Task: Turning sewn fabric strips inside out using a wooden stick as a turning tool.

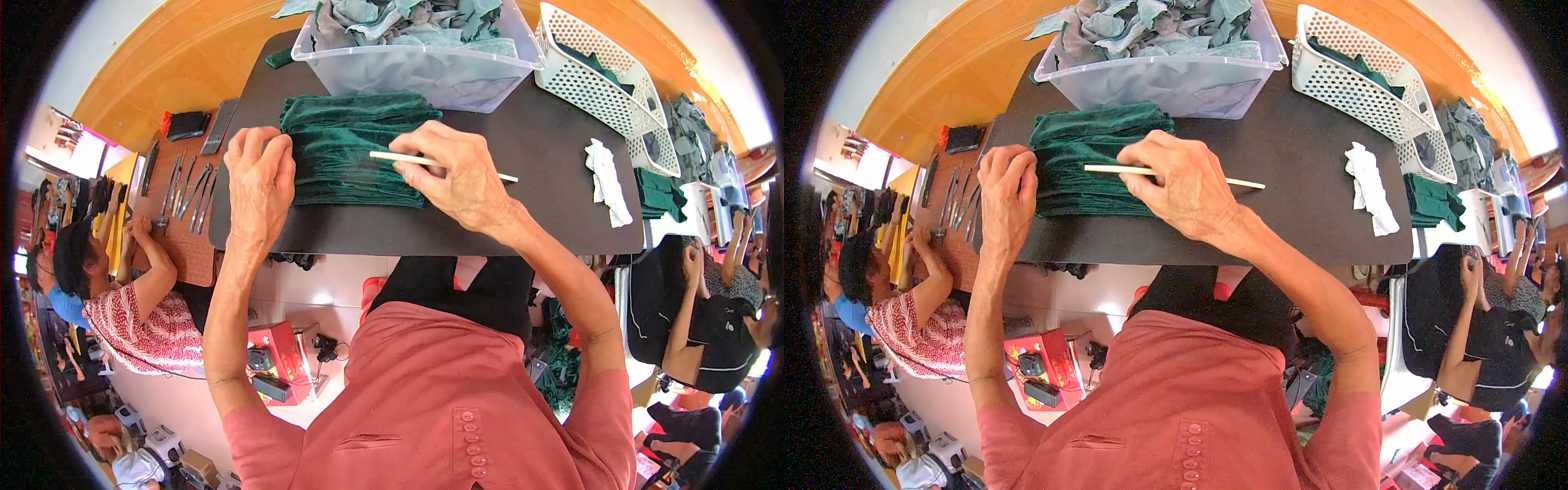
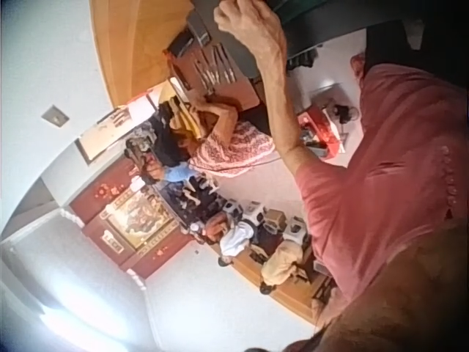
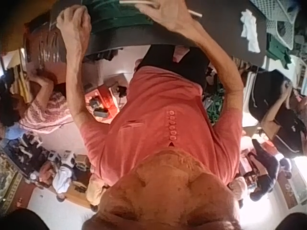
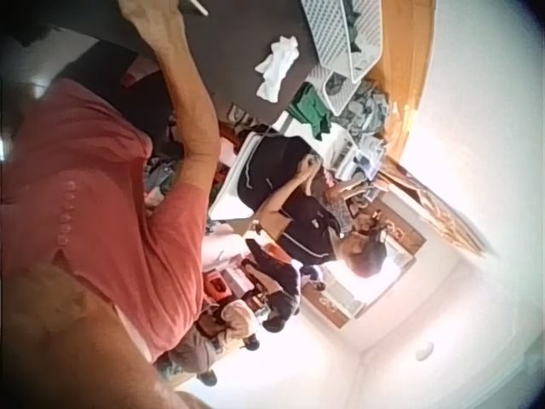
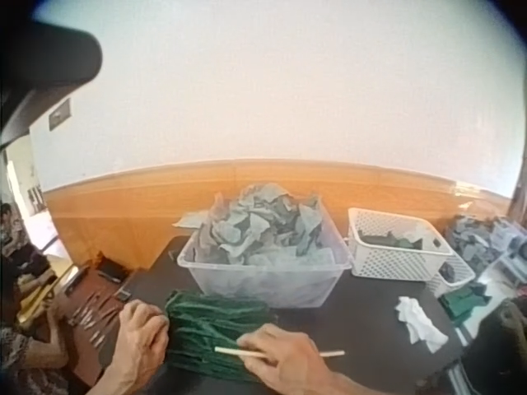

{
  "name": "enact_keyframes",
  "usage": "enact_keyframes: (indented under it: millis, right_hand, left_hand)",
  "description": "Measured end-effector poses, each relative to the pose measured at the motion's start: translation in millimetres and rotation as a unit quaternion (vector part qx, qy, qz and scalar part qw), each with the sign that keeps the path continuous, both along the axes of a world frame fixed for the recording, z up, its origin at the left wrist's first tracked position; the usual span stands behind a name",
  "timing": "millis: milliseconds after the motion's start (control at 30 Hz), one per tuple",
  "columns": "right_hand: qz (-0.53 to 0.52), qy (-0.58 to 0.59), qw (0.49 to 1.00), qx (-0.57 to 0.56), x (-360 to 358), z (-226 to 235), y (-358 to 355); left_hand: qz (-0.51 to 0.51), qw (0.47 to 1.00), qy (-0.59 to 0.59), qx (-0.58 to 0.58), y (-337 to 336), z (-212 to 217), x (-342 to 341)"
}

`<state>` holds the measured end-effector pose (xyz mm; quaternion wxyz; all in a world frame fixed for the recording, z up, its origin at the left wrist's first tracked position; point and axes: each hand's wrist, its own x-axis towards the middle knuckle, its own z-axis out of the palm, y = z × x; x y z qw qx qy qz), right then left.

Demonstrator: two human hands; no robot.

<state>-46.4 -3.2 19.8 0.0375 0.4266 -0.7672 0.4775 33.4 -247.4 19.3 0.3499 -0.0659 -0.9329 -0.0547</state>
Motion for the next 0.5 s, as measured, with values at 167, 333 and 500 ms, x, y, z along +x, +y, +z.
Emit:
enact_keyframes:
  millis: [167, 333, 500]
  right_hand:
    - [-0.010, 0.224, 0.972, 0.074, 6, -11, 8]
    - [-0.013, 0.278, 0.957, 0.084, 1, -25, 12]
    - [-0.015, 0.264, 0.962, 0.061, 6, -30, 16]
  left_hand:
    - [-0.035, 0.998, 0.006, 0.049, 1, -20, 5]
    - [-0.030, 0.982, 0.030, 0.182, 2, -47, 0]
    - [-0.061, 0.960, -0.029, 0.270, 7, -41, 8]
